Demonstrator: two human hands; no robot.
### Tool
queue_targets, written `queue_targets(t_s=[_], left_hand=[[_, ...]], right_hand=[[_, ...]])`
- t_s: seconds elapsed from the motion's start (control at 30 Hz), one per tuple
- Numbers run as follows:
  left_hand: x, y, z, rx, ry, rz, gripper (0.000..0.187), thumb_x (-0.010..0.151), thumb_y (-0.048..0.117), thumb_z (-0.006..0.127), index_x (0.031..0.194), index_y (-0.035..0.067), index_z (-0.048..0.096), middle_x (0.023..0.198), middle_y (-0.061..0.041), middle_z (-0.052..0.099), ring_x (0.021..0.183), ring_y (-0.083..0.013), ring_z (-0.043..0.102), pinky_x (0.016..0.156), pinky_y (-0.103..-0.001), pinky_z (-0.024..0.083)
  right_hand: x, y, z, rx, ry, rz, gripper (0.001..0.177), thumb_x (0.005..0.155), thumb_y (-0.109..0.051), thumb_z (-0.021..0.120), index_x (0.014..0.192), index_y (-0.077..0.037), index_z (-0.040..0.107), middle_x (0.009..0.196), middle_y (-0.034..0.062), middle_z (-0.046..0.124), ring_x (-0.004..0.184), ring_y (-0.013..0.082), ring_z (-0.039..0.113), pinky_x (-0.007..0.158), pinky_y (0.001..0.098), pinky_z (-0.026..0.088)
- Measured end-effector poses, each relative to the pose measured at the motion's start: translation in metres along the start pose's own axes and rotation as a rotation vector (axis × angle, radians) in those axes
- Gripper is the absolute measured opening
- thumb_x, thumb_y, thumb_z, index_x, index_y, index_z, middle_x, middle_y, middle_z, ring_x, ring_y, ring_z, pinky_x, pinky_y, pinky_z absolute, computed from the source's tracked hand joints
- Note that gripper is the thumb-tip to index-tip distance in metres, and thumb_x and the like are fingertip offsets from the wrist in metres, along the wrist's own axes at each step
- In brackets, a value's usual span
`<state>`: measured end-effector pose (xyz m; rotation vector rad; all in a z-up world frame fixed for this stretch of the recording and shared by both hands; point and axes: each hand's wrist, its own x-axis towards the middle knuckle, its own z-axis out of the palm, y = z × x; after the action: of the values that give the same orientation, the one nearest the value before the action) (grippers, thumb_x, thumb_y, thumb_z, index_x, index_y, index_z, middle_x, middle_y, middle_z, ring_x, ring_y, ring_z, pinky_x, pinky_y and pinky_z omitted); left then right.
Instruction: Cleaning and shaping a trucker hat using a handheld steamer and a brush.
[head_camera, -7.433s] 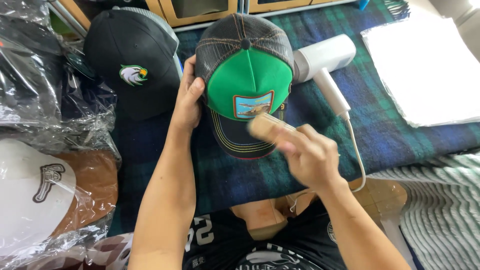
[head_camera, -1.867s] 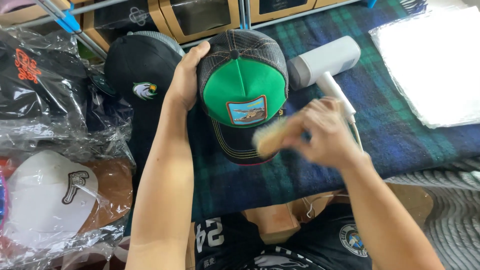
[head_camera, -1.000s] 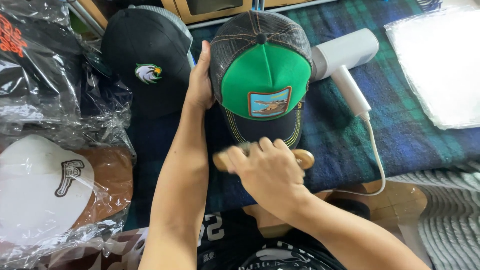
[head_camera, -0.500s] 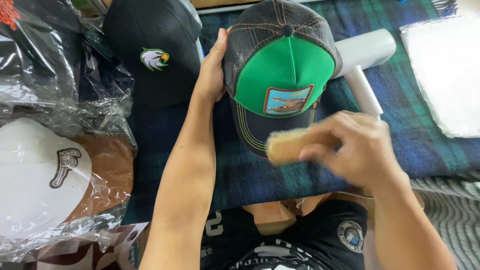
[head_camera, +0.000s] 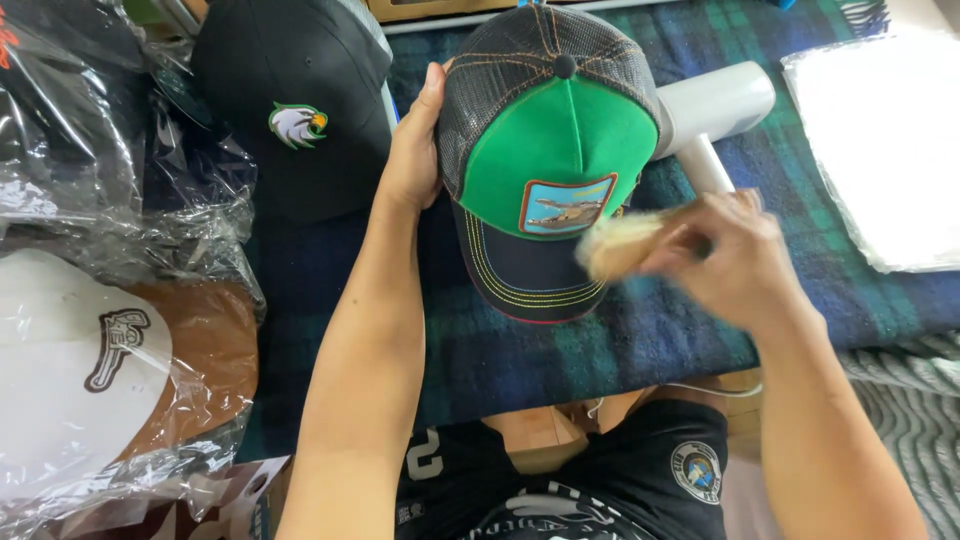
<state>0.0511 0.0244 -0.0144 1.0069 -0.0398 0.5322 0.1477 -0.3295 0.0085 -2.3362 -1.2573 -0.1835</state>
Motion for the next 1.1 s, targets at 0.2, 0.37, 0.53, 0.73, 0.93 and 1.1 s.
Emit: queue_targets(t_s=[0.2, 0.37, 0.53, 0.73, 0.93, 1.1], left_hand=[[0.000, 0.000, -0.001, 0.006, -0.051, 0.016, 0.065, 0.100, 0.055, 0.055, 0.143, 0.005, 0.057, 0.144, -0.014, 0.060, 0.134, -0.0276, 0.059, 0.117, -0.039, 0.046], [-0.001, 0.000, 0.001, -0.022, -0.032, 0.000, 0.061, 0.099, 0.053, 0.056, 0.139, 0.007, 0.060, 0.137, -0.014, 0.065, 0.128, -0.0276, 0.063, 0.113, -0.040, 0.050], [0.002, -0.010, -0.006, -0.032, 0.049, -0.002, 0.061, 0.097, 0.051, 0.060, 0.137, 0.006, 0.062, 0.136, -0.012, 0.066, 0.125, -0.0249, 0.063, 0.112, -0.038, 0.050], [0.000, -0.008, 0.000, -0.104, -0.004, -0.014, 0.063, 0.095, 0.055, 0.061, 0.135, 0.005, 0.063, 0.130, -0.015, 0.069, 0.121, -0.0277, 0.067, 0.110, -0.041, 0.054], [0.000, -0.001, 0.004, -0.008, -0.039, 0.043, 0.063, 0.100, 0.055, 0.053, 0.139, 0.006, 0.060, 0.137, -0.013, 0.065, 0.128, -0.0259, 0.063, 0.114, -0.039, 0.050], [-0.003, 0.003, 0.005, 0.036, -0.063, 0.048, 0.061, 0.102, 0.054, 0.051, 0.140, 0.006, 0.059, 0.138, -0.013, 0.063, 0.130, -0.0274, 0.061, 0.115, -0.040, 0.048]], right_hand=[[-0.002, -0.038, -0.025, 0.207, -0.091, -0.398, 0.040, 0.077, -0.049, 0.077, 0.093, -0.013, 0.071, 0.071, -0.0007, 0.059, 0.067, 0.0209, 0.058, 0.086, 0.0398, 0.043], [-0.003, 0.010, 0.001, 0.058, 0.188, -0.094, 0.031, 0.086, -0.027, 0.087, 0.100, -0.011, 0.066, 0.104, 0.0064, 0.074, 0.091, 0.0246, 0.061, 0.097, 0.0417, 0.042], [-0.026, -0.029, 0.006, 0.209, -0.036, -0.360, 0.027, 0.078, -0.037, 0.086, 0.094, -0.022, 0.071, 0.083, -0.0068, 0.066, 0.075, 0.0158, 0.060, 0.097, 0.0423, 0.037], [-0.016, -0.008, -0.007, 0.150, 0.047, -0.310, 0.018, 0.086, -0.014, 0.073, 0.075, -0.028, 0.069, 0.086, -0.0026, 0.066, 0.083, 0.0227, 0.060, 0.089, 0.0407, 0.039], [-0.001, 0.020, 0.005, 0.040, 0.260, -0.090, 0.019, 0.097, -0.018, 0.077, 0.100, -0.010, 0.061, 0.098, 0.0078, 0.062, 0.092, 0.0271, 0.058, 0.100, 0.0452, 0.032], [-0.028, -0.034, 0.005, 0.179, -0.014, -0.395, 0.033, 0.089, -0.048, 0.068, 0.098, -0.016, 0.068, 0.082, -0.0015, 0.061, 0.072, 0.0179, 0.056, 0.091, 0.0433, 0.036]])
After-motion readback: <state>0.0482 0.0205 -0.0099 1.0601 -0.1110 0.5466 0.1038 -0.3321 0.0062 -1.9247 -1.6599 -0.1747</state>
